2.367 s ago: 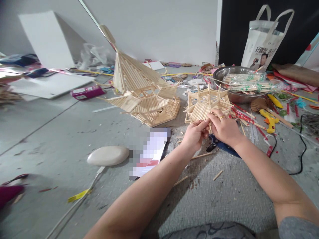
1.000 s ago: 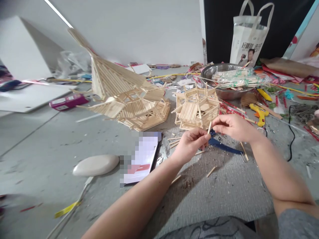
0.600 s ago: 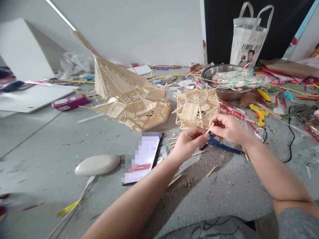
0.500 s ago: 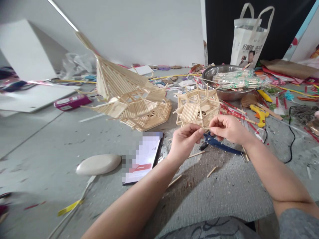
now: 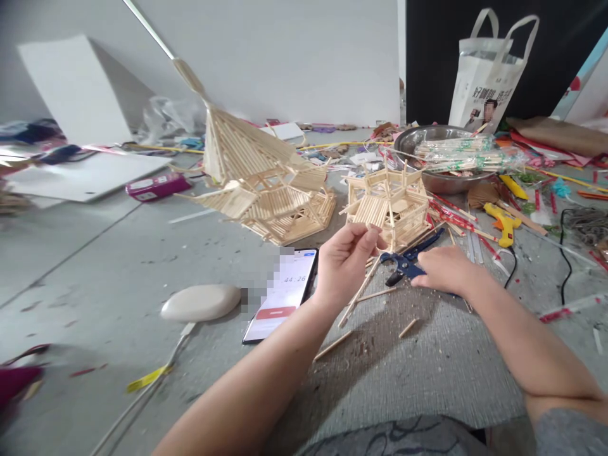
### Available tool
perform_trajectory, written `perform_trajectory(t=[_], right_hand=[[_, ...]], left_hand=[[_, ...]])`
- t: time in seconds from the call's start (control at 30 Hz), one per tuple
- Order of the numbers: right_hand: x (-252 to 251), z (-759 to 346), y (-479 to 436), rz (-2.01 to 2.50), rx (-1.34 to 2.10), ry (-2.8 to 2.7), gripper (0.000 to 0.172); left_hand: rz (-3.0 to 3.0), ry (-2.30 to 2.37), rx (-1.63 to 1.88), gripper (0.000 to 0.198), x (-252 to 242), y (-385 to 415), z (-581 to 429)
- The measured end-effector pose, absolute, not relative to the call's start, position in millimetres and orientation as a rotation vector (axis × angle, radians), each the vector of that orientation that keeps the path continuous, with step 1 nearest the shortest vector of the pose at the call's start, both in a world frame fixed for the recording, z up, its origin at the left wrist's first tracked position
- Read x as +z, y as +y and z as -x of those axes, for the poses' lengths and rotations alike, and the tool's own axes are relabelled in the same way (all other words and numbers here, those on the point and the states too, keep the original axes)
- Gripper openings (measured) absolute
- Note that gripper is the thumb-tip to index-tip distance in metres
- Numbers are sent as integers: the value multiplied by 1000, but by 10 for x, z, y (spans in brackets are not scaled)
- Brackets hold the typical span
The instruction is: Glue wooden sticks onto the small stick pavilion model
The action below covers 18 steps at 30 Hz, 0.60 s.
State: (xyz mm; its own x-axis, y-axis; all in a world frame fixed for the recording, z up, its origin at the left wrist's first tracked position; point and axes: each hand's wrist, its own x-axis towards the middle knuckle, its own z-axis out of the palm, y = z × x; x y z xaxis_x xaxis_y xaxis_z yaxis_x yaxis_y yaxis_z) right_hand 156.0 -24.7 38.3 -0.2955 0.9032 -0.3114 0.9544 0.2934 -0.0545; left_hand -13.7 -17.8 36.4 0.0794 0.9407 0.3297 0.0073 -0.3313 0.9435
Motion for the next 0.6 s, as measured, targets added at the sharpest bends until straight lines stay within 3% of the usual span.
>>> perform_trajectory(t=[0.17, 0.3, 0.6], right_hand=[[276, -1524, -228, -1633, -183, 2204, 35], [258, -1514, -232, -1581, -180, 2223, 19], [589, -2047, -216, -1634, -544, 2400, 11]], left_hand=[[-1524, 975, 1360, 10, 446, -129, 205], [-1562, 961, 1348, 10, 462, -95, 245], [-1624, 950, 1510, 14, 305, -59, 385]])
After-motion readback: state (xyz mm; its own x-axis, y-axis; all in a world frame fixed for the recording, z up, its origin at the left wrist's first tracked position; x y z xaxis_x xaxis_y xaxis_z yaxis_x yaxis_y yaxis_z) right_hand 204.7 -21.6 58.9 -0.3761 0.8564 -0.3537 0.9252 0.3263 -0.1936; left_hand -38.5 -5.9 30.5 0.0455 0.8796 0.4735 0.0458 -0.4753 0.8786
